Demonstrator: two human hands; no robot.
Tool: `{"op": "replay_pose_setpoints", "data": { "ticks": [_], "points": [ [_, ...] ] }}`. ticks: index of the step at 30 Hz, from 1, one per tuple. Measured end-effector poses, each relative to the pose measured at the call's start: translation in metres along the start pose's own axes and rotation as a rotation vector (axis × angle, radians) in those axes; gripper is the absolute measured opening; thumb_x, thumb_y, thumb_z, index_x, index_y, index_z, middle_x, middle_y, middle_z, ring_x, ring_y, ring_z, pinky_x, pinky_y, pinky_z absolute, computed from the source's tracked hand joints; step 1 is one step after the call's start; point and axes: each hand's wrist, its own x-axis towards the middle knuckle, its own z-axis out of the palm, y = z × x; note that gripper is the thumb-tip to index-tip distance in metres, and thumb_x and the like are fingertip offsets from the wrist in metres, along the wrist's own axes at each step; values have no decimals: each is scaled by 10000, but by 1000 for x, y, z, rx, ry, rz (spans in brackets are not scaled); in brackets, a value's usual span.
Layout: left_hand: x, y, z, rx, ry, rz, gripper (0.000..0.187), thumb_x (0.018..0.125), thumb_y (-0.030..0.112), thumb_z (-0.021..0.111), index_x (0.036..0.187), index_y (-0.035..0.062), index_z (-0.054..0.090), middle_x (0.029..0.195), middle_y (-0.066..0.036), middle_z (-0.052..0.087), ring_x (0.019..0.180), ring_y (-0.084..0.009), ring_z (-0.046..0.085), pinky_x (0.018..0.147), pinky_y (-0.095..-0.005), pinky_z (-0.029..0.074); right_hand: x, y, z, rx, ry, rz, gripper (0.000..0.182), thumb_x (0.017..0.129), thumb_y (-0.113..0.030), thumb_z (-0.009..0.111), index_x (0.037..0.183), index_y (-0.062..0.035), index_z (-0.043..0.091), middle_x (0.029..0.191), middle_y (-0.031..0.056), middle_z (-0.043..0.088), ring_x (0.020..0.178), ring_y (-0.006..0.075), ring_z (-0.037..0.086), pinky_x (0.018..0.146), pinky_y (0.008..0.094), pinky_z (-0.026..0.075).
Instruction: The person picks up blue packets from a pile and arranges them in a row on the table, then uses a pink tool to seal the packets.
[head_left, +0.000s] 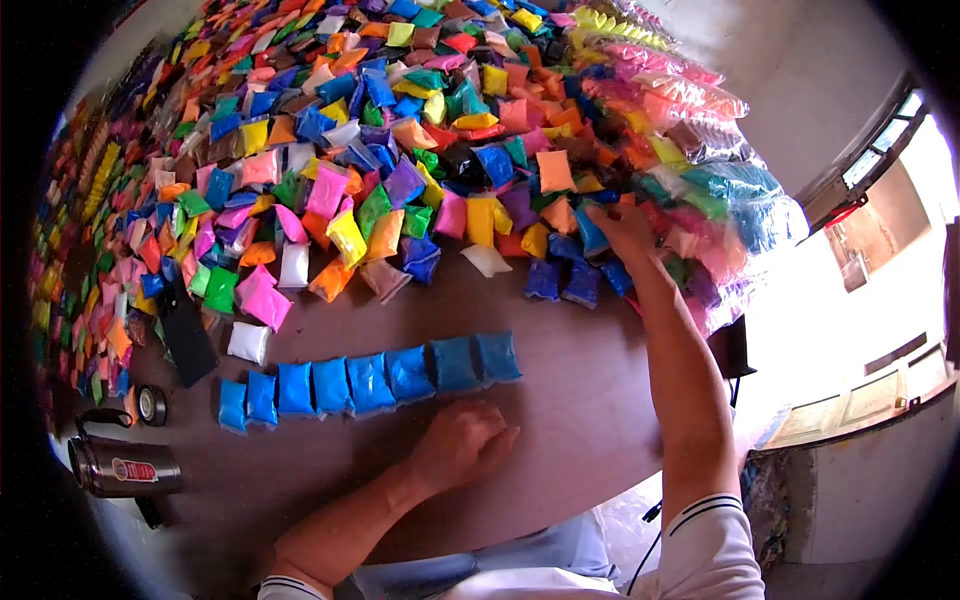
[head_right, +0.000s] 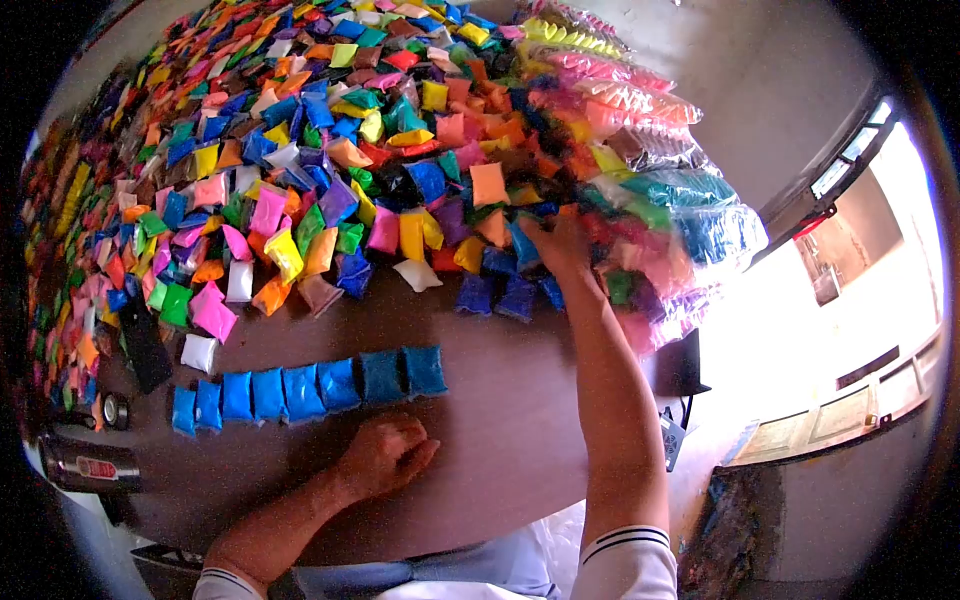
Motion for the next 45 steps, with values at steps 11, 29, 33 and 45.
{"op": "replay_pose_setpoints", "data": {
  "ticks": [11,29,33,45],
  "points": [
    [2,-1,-11,-303,-68,-189,358,968,275,574,723,17,532,682,-101,517,641,-200,520,599,-353,419,-187,-58,-24,1091,-260,159,146,903,-194,715,930,-59,667,825,-68,605,724,37,526,648,198,415],
    [1,-6,-8,-287,-30,-236,296,1012,298,501,937,25,588,839,-164,604,806,-358,606,708,-430,460,-255,-78,-15,1043,-849,159,364,909,-275,715,1112,19,645,960,40,660,888,125,605,805,289,506],
    [1,-5,-12,-273,-111,-241,285,1006,284,510,975,14,596,875,-172,621,834,-370,612,731,-429,471,-259,-71,-5,1127,-808,109,299,933,-237,687,1083,20,652,960,28,656,891,107,592,800,279,497],
    [2,-7,-3,-153,-62,-138,273,1006,272,512,1064,24,610,955,-203,655,915,-423,624,762,-453,501,-262,-77,2,1136,-648,74,342,852,-341,747,958,-23,675,828,-24,624,751,59,545,639,221,429]
  ]
}}
